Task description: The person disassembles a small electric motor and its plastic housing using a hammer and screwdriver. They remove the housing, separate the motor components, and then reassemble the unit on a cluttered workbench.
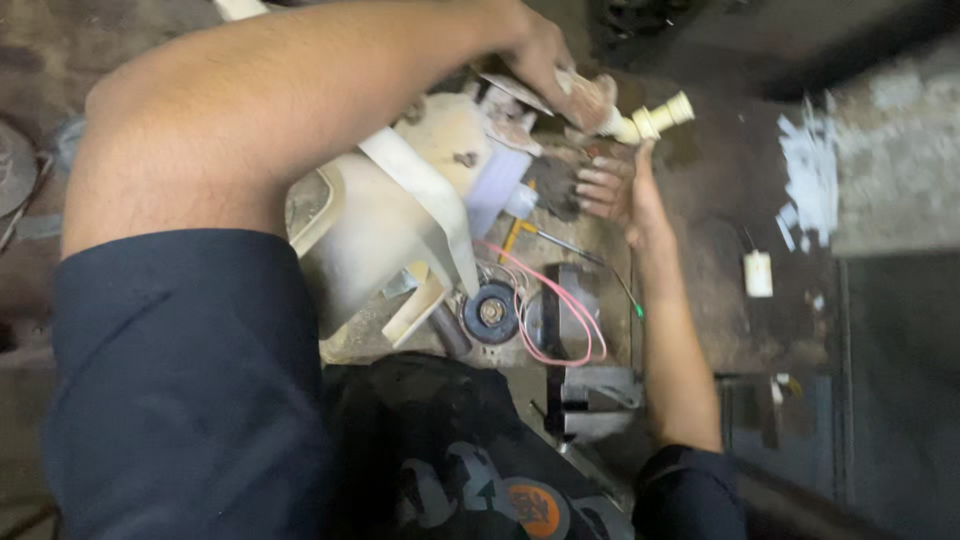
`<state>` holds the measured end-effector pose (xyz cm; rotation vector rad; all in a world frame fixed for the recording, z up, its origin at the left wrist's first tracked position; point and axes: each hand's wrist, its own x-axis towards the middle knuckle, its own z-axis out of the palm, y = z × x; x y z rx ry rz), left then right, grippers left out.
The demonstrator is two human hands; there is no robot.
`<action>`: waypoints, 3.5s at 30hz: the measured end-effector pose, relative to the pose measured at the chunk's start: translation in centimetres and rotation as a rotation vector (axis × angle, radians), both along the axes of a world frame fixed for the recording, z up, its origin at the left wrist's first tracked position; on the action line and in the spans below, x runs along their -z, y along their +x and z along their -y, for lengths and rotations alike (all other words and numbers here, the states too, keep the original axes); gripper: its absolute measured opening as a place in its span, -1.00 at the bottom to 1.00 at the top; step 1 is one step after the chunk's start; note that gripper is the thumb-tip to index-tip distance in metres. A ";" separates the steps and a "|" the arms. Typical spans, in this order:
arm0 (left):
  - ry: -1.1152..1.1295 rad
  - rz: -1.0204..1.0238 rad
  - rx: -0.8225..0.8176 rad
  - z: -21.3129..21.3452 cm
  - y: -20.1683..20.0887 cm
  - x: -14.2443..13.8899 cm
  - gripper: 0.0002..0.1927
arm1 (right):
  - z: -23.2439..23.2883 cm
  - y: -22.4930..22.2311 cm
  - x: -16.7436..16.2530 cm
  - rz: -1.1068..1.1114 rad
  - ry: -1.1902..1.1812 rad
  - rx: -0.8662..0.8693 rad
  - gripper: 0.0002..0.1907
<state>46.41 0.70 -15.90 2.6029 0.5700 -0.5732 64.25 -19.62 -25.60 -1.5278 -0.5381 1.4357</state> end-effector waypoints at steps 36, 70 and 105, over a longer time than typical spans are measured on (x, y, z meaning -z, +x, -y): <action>0.180 0.850 -0.209 16.6 -24.8 -8.3 -0.50 | -5.2 5.0 3.6 1.054 0.687 -0.612 0.07; 0.502 0.957 -0.306 20.3 -23.4 -8.4 -0.79 | -5.0 1.7 3.2 1.655 0.630 -0.546 0.01; 1.218 0.783 -0.491 17.9 -16.5 -3.0 -0.35 | -5.5 8.3 5.8 0.073 0.033 -0.464 0.23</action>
